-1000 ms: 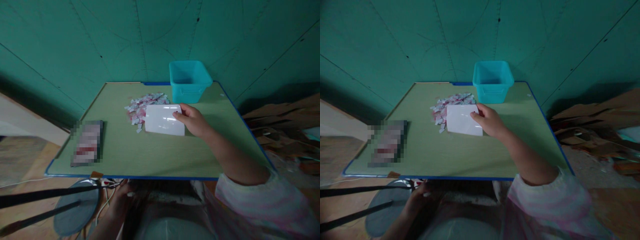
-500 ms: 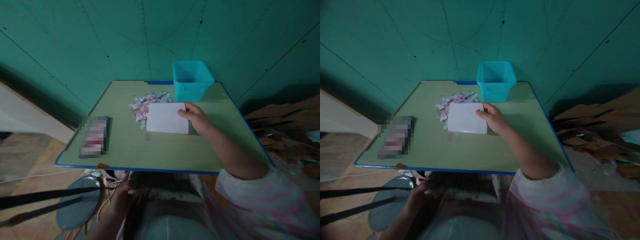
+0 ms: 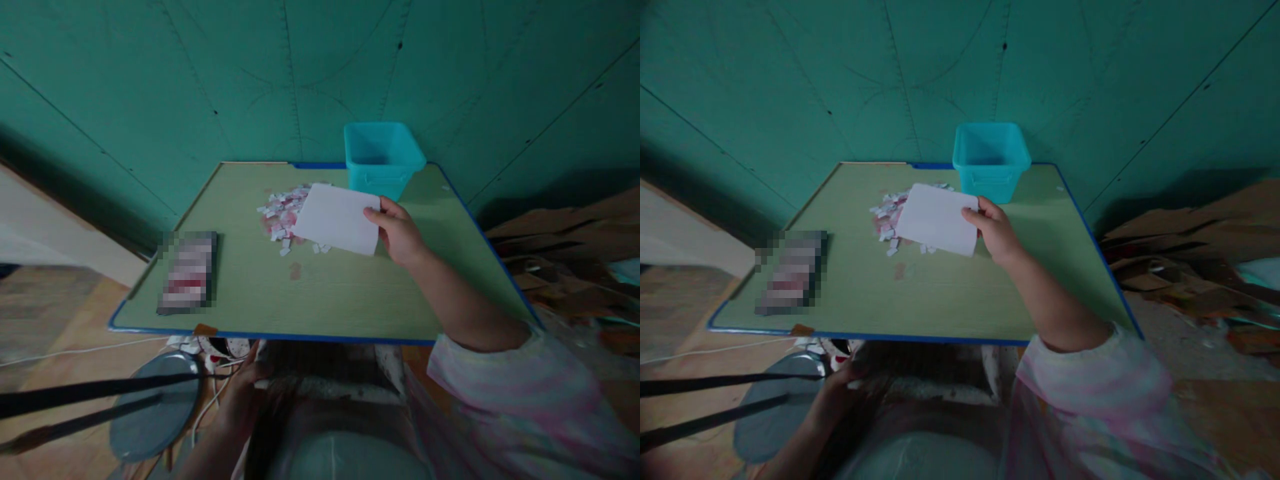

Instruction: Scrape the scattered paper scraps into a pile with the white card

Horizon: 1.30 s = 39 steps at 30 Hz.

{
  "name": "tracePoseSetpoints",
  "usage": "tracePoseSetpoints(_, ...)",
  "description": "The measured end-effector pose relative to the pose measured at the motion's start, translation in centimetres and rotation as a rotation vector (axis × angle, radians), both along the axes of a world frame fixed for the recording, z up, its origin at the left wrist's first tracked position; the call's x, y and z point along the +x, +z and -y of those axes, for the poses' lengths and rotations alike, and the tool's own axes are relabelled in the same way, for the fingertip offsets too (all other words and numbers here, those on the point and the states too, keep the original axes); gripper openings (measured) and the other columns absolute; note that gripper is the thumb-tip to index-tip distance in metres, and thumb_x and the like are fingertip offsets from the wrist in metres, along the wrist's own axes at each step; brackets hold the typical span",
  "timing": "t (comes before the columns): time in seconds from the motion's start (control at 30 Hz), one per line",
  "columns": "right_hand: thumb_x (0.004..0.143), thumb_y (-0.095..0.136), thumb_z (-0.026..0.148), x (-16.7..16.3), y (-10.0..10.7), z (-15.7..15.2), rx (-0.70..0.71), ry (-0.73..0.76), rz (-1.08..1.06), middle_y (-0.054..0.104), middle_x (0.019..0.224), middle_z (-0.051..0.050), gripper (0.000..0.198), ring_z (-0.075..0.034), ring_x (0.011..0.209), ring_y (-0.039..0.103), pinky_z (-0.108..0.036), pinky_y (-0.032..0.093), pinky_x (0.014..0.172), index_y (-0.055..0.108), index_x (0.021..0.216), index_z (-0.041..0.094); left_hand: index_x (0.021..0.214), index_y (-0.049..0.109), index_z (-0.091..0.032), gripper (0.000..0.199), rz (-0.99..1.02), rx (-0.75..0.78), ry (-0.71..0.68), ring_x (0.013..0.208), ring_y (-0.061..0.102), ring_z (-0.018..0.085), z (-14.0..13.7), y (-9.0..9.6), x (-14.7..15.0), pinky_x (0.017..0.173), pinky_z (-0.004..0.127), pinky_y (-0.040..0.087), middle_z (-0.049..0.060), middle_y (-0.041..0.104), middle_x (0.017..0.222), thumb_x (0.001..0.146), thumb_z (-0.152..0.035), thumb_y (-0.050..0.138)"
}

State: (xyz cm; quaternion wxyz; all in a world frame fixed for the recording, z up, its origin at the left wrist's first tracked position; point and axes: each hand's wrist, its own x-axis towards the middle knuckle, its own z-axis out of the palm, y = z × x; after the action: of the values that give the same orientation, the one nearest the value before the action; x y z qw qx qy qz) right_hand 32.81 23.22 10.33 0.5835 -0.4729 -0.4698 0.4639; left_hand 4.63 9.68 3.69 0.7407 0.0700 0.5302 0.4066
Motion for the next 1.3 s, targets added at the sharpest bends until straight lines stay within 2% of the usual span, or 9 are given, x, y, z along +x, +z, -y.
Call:
tracePoseSetpoints(0.1,0.065,0.058,0.030,0.4,0.1,-0.1,0.035,-0.077,-0.039,0.054,0.072,0.002,0.020,-0.011,0.062,0.047,-0.024,0.035,0.056,0.053,0.081,0.020,0.074,0.067,-0.023,0.034,0.002,0.063,0.014,0.067,0.065,0.024,0.1,0.1,0.3,0.055,0.030,0.052,0.001,0.071,0.070,0.044,-0.008,0.062)
tracePoseSetpoints(0.23,0.065,0.057,0.028,0.5,-0.1,0.2,0.041,-0.075,0.102,0.045,0.058,0.005,0.013,-0.009,0.054,0.040,-0.023,0.029,0.050,0.048,0.068,0.019,0.066,0.067,-0.022,0.027,0.016,0.037,0.043,0.053,0.061,0.014,0.0,-0.1,0.4,0.045,0.018,0.046,-0.004,0.064,0.053,0.048,-0.004,0.059)
tracePoseSetpoints(0.4,0.069,0.055,0.031,0.1,-0.5,0.4,0.077,-0.024,0.175,0.045,0.061,0.004,0.014,-0.010,0.058,0.041,-0.023,0.030,0.053,0.048,0.069,0.018,0.069,0.068,-0.024,0.028,0.039,0.032,0.001,0.067,0.063,0.022,-0.4,-0.6,0.4,0.056,0.026,0.050,-0.003,0.064,0.055,0.046,-0.008,0.063)
tracePoseSetpoints(0.67,0.071,0.053,0.030,-0.2,0.3,1.1,0.031,0.072,0.206,0.044,0.062,0.004,0.012,-0.009,0.056,0.039,-0.023,0.030,0.052,0.048,0.071,0.019,0.051,0.062,-0.023,0.014,0.028,0.042,0.002,0.051,0.056,0.014,-1.0,-0.1,0.9,0.051,0.022,0.046,-0.004,0.061,0.050,0.045,-0.010,0.065)
tracePoseSetpoints(0.77,0.070,0.052,0.028,-0.1,0.7,1.3,0.051,-0.001,0.173,0.041,0.060,0.004,0.012,-0.009,0.055,0.037,-0.023,0.029,0.051,0.045,0.067,0.020,0.051,0.064,-0.021,0.017,-0.016,0.029,-0.057,0.057,0.060,0.020,-1.3,0.0,0.9,0.051,0.025,0.047,-0.002,0.060,0.048,0.038,-0.010,0.067)
tracePoseSetpoints(0.83,0.069,0.053,0.029,0.0,0.8,1.2,0.066,-0.071,0.178,0.038,0.059,0.004,0.016,-0.009,0.054,0.036,-0.022,0.028,0.050,0.041,0.063,0.020,0.053,0.065,-0.022,0.017,-0.069,0.038,-0.034,0.064,0.062,0.024,-1.3,0.0,1.1,0.054,0.028,0.048,-0.001,0.061,0.049,0.041,-0.009,0.064)
tracePoseSetpoints(0.97,0.069,0.053,0.029,0.2,0.6,1.0,0.049,-0.051,0.216,0.040,0.060,0.004,0.013,-0.009,0.056,0.037,-0.022,0.028,0.050,0.044,0.065,0.019,0.048,0.062,-0.021,0.013,-0.022,0.092,0.012,0.049,0.057,0.017,-1.1,0.4,1.5,0.048,0.025,0.045,-0.003,0.059,0.046,0.047,-0.009,0.062)
tracePoseSetpoints(1.2,0.068,0.053,0.028,0.1,0.4,1.3,-0.011,0.090,0.182,0.044,0.059,0.004,0.010,-0.009,0.053,0.038,-0.022,0.027,0.048,0.048,0.068,0.019,0.059,0.063,-0.025,0.019,-0.003,0.024,0.008,0.062,0.061,0.021,-0.8,0.2,1.2,0.055,0.028,0.048,-0.002,0.061,0.052,0.048,-0.009,0.062)
tracePoseSetpoints(1.3,0.067,0.053,0.027,0.1,0.6,1.2,-0.003,0.067,0.130,0.044,0.059,0.005,0.009,-0.008,0.051,0.037,-0.022,0.028,0.048,0.049,0.068,0.019,0.063,0.064,-0.025,0.026,-0.044,0.021,-0.008,0.067,0.062,0.025,-0.9,-0.7,0.6,0.058,0.032,0.049,-0.002,0.060,0.049,0.044,-0.007,0.060)
